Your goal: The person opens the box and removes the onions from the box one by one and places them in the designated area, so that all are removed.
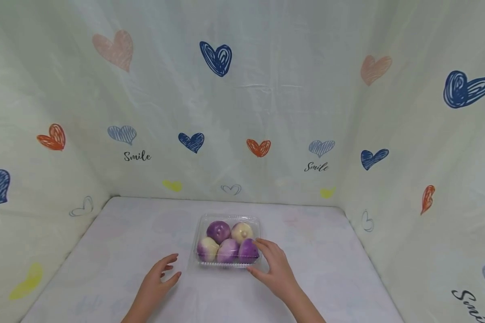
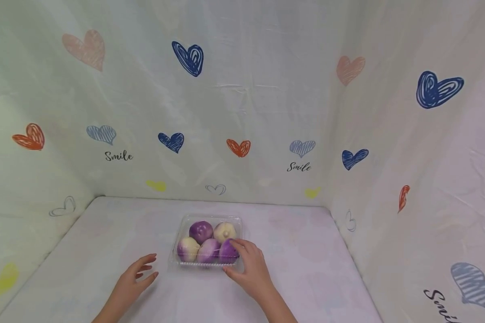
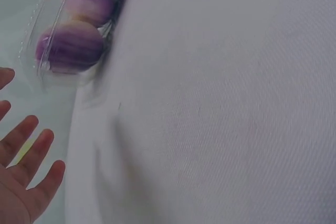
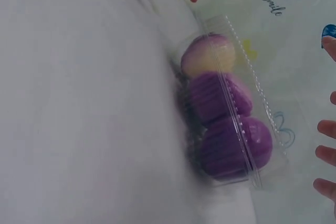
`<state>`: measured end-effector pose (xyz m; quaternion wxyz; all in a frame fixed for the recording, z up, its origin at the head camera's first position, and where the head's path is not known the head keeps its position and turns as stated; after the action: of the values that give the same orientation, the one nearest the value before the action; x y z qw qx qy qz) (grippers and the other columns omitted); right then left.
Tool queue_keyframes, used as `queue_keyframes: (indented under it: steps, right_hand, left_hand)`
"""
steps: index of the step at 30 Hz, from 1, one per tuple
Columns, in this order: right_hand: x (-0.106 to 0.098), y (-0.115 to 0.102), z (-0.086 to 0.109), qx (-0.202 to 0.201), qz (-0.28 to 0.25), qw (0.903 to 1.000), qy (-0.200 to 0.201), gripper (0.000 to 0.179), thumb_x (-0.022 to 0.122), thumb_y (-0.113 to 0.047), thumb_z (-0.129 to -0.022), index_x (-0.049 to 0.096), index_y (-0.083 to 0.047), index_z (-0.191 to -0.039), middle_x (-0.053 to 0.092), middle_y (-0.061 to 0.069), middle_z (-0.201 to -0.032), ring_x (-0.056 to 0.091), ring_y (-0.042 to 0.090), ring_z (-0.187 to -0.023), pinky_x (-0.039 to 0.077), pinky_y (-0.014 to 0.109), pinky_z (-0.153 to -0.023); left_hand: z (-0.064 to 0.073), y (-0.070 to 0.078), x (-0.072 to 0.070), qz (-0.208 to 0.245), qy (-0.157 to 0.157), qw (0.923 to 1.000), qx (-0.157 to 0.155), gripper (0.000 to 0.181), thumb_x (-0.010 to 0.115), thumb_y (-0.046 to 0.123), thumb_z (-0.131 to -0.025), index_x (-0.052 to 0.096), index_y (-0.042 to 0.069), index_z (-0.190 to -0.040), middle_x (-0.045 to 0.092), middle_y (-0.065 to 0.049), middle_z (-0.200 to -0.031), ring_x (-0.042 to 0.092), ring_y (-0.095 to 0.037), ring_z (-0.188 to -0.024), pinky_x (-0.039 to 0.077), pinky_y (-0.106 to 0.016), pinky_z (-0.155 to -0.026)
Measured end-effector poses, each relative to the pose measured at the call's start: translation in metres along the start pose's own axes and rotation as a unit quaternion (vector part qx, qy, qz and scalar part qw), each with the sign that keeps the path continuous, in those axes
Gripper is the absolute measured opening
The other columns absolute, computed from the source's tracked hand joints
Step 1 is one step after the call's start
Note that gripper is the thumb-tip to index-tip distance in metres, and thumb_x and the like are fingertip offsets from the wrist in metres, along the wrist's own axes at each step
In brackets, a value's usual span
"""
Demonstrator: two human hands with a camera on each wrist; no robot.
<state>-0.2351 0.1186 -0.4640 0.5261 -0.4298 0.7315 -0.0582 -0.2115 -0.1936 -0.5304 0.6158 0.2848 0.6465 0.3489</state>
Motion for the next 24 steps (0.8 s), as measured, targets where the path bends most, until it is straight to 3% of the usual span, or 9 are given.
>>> queue_keyframes:
  steps: [8, 18, 24]
  right_hand:
    - [0.012, -0.016, -0.001, 0.005, -0.051, 0.9985, 0.019, 0.061, 0.079, -0.031, -0.079, 0.058, -0.007, -0.131, 0.056, 0.006, -0.132, 0.049, 0.028, -0.124, 0.040, 0.053, -0.100]
    - [0.042, -0.028, 0.006, 0.021, -0.118, 0.9928, -0.006, 0.058, 0.076, -0.037, -0.084, 0.056, -0.010, -0.132, 0.056, -0.004, -0.130, 0.051, 0.022, -0.119, 0.044, 0.048, -0.097]
    - [0.054, -0.034, 0.011, 0.020, -0.136, 0.9904, -0.012, 0.056, 0.076, -0.034, -0.084, 0.057, -0.011, -0.131, 0.057, -0.004, -0.128, 0.052, 0.022, -0.118, 0.044, 0.047, -0.096]
  left_hand:
    - [-0.003, 0.000, 0.009, 0.033, 0.003, 0.9995, -0.002, 0.048, 0.071, 0.009, -0.088, 0.055, 0.002, -0.133, 0.060, -0.018, -0.125, 0.059, -0.034, -0.108, 0.045, -0.054, -0.091]
    - [-0.008, 0.003, 0.017, 0.088, -0.002, 0.9961, 0.005, 0.049, 0.071, 0.013, -0.090, 0.055, 0.002, -0.135, 0.053, -0.021, -0.136, 0.058, -0.036, -0.114, 0.045, -0.052, -0.094]
    - [-0.013, 0.004, 0.023, 0.090, -0.007, 0.9959, -0.008, 0.050, 0.071, 0.013, -0.089, 0.055, 0.001, -0.135, 0.051, -0.023, -0.136, 0.058, -0.036, -0.113, 0.045, -0.052, -0.093]
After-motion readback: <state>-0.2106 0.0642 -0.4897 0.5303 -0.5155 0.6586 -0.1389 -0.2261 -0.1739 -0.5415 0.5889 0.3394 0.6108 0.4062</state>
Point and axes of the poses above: each hand's wrist, its own z-axis away from the middle knuckle, its own x-axis out of the palm, y = z × x, the point moved 8 cm from there along -z, towards the middle knuckle
